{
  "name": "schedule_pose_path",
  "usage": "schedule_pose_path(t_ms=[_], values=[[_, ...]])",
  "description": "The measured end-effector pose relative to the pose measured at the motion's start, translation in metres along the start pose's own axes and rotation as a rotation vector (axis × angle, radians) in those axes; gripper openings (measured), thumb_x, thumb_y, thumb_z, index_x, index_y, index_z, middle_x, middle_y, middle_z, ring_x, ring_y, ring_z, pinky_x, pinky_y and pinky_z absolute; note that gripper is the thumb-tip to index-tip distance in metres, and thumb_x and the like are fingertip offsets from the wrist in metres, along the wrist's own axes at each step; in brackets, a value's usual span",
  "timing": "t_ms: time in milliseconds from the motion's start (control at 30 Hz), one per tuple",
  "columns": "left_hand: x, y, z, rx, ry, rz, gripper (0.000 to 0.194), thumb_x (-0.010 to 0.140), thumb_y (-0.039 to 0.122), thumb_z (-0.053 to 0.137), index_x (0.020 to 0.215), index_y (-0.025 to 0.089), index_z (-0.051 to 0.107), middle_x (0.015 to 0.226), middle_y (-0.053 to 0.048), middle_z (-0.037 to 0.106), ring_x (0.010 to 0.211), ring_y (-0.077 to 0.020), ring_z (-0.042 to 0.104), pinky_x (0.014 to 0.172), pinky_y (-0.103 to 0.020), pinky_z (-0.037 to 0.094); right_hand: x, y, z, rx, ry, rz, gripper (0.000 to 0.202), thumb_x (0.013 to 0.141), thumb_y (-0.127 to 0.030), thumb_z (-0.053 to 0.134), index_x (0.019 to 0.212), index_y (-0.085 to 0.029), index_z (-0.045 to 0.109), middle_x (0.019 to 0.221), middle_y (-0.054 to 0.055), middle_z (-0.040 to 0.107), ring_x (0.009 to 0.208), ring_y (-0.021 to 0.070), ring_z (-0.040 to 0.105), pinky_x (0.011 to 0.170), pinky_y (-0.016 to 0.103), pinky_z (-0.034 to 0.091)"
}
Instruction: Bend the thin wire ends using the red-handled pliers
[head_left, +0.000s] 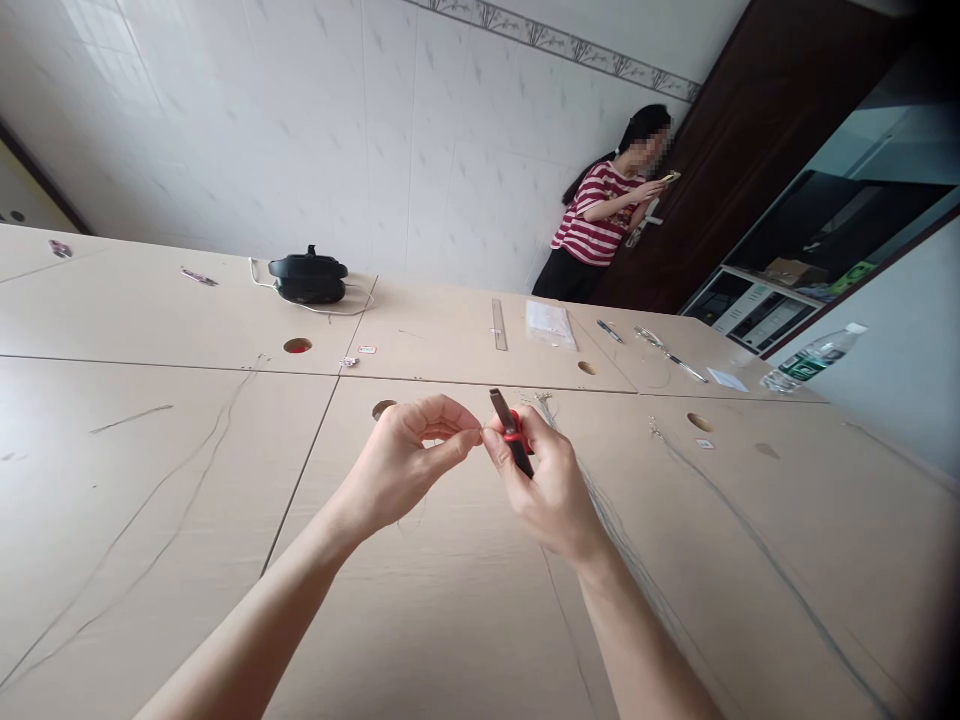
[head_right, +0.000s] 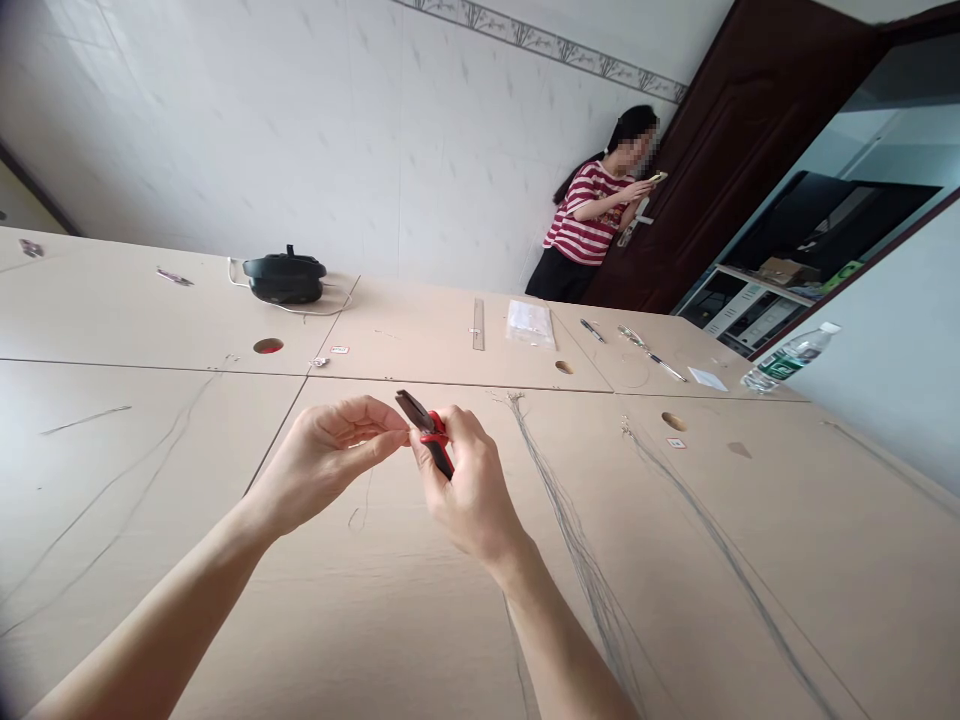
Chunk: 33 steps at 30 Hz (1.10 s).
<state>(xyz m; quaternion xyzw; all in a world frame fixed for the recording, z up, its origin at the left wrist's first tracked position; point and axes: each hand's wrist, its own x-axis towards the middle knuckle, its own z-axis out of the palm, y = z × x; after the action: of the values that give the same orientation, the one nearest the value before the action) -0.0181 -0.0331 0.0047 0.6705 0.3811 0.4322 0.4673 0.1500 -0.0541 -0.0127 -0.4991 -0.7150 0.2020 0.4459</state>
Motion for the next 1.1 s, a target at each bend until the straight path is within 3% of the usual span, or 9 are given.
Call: schedule_pose_path(t_ms=[1100], values=[[0.0012,-0.0026,-0.0034,0.041,-0.033,-0.054,0.014,0.089,0.029,0.06,0.085,0.019,0.069,0.089,-0.004,0.075,0.088,-0.0188,0.07,0.079,-0.029,0.054,0.0007,0.0019,0.0009,0.011,-0.002,0.026,0.012,0.094,-0.029,0.05,0.084,-0.022,0.049,0.078,0.002,0.057,0.073,0.0168,0.055,0.066,0.03,0.042]])
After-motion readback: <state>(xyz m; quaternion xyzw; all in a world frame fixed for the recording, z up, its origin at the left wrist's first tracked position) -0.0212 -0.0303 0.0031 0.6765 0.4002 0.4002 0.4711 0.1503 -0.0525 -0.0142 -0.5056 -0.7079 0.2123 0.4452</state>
